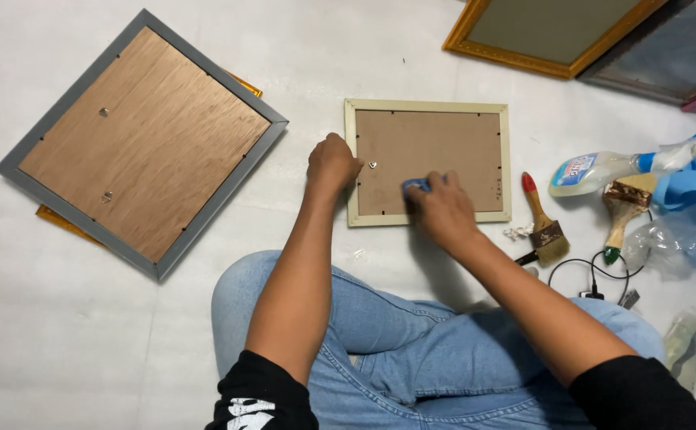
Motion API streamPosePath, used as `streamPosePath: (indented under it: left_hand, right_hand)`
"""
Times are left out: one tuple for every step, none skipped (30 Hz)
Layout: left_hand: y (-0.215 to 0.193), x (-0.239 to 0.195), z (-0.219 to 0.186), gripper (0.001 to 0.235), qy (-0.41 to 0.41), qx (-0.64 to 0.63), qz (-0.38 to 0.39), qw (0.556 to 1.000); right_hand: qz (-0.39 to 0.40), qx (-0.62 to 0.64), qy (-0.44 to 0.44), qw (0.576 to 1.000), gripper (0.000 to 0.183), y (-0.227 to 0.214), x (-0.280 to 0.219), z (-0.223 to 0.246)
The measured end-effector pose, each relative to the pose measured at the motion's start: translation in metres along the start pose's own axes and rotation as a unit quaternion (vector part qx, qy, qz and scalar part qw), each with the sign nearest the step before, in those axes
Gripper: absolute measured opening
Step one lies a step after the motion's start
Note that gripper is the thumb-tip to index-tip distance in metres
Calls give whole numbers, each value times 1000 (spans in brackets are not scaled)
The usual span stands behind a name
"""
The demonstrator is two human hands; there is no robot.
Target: Assembling and cleaning picture frames by inserting backboards, securing tabs, and wiping the glass
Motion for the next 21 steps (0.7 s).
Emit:
streamPosePath:
  left_hand:
    - [2, 3, 0, 49, 4, -3, -2, 1000]
    - [3, 5, 3, 49, 5, -3, 0, 1000]
    - [4, 8, 5, 50, 7, 0, -7, 1000]
    - [8, 11, 6, 51, 10, 4, -10, 1000]
    - [7, 10, 4, 51, 14, 5, -5, 1000]
    - [5, 9, 3, 53, 14, 18, -4, 1000]
    - [3, 8, 2, 55, 15, 31, -2, 999]
    - [5, 9, 3, 55, 19, 34, 1, 999]
    - [6, 11, 4, 55, 18, 42, 4, 999]
    - [5, 10, 7, 56, 14, 50, 4, 999]
    - [4, 9, 4, 56, 14, 52, 5, 999]
    - [4, 7, 3, 56, 17, 51, 4, 999]
    - [2, 6, 2, 56, 20, 50, 2, 999]
    - [4, 9, 2, 56, 24, 50, 1, 998]
    - [6, 12, 3, 55, 28, 47, -2, 999]
    - [8, 13, 7, 54, 27, 44, -4, 999]
    - [6, 14, 8, 54, 27, 45, -3, 999]
    - [6, 15, 8, 54, 28, 49, -5, 998]
    - [7, 16, 7, 55, 29, 54, -7, 998]
    - [6, 13, 6, 55, 30, 55, -5, 998]
    - [5, 10, 4, 53, 26, 55, -5, 998]
  right_hand:
    - [-4, -34, 38, 999, 25, 4, -2, -19]
    - [-3, -35, 40, 999, 25, -1, -4, -18]
    - [-14, -25, 58, 998, 27, -7, -7, -20]
    - [-24, -15, 79, 996, 29, -12, -11, -22]
    - [-22, -17, 84, 996, 29, -12, -17, -11]
    - [-20, 9, 37, 999, 33, -12, -21, 6]
    - [-19, 35, -11, 999, 38, -11, -26, 23]
    - [-19, 35, -6, 999, 38, -8, -27, 23]
    - [-14, 29, -17, 999, 37, -4, -29, 24]
    - [-8, 23, -31, 999, 37, -1, -30, 28]
    - [-8, 25, -29, 999, 37, -2, -31, 13]
    - [24, 18, -2, 1000, 36, 0, -33, -2]
    - [55, 10, 26, 998, 34, 2, -35, -16]
    - [52, 9, 28, 998, 34, 16, -37, -41]
    - [60, 7, 44, 997, 35, 30, -38, -67]
    - [72, 8, 59, 996, 37, 47, -42, -90]
    - [72, 9, 58, 996, 37, 35, -46, -92]
    - [73, 9, 85, 994, 40, 24, -51, -98]
    - [74, 8, 111, 991, 43, 12, -56, -103]
    - [75, 9, 113, 991, 43, 15, -54, -94]
    - [57, 26, 89, 994, 44, 16, -52, -84]
Point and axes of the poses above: each hand's wrist, its own x-axis towards the middle knuckle, its own y-axis out of the palm, z = x × y, the point moved 3 cm from there along x, towards the middle knuckle, and after that the axes turned 8 degrees about -x, right-handed, at the moved point
